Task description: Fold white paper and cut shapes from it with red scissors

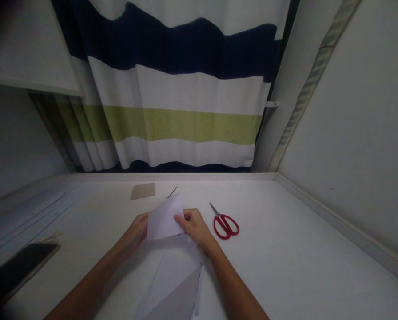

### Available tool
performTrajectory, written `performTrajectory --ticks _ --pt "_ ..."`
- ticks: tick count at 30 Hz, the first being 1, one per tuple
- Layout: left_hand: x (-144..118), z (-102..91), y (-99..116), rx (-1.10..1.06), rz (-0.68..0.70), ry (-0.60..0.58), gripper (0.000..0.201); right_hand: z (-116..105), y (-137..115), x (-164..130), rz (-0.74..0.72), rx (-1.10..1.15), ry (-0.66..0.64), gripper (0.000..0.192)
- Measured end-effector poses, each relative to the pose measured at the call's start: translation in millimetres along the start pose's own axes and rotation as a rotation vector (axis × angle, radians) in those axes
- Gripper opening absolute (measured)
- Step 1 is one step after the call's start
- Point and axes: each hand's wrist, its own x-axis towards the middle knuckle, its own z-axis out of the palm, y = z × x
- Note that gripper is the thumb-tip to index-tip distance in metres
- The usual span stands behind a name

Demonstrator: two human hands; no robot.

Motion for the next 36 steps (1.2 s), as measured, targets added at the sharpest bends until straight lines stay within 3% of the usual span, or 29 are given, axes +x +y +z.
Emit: performTrajectory --ticks 8,19,23,26,30,36 --pt "-7 2.7 7 0.101 -0.007 -0.029 0.035 2 -3 -2 0.008 -0.048 -0.002 0.034" --pt "-9 10.7 6 0.162 0.06 0.071 0.019 7 -5 -5 0.007 0.009 -0.137 0.036" --pt "-10 11.5 4 0.196 0.067 0.105 0.018 7 -7 -5 -0.003 0.05 -0.001 0.047" --pt "-10 12.4 2 0.22 0.064 0.082 0.018 4 -7 -3 -0.049 0.103 0.101 0.044" --pt "-11 13.6 -2 0.238 0.079 0.009 0.016 1 -7 -2 -0.096 0.097 0.12 0.031" --pt "-18 17.4 2 0.26 0.093 -0.066 0.017 -1 -6 -4 -0.071 0.098 0.142 0.026"
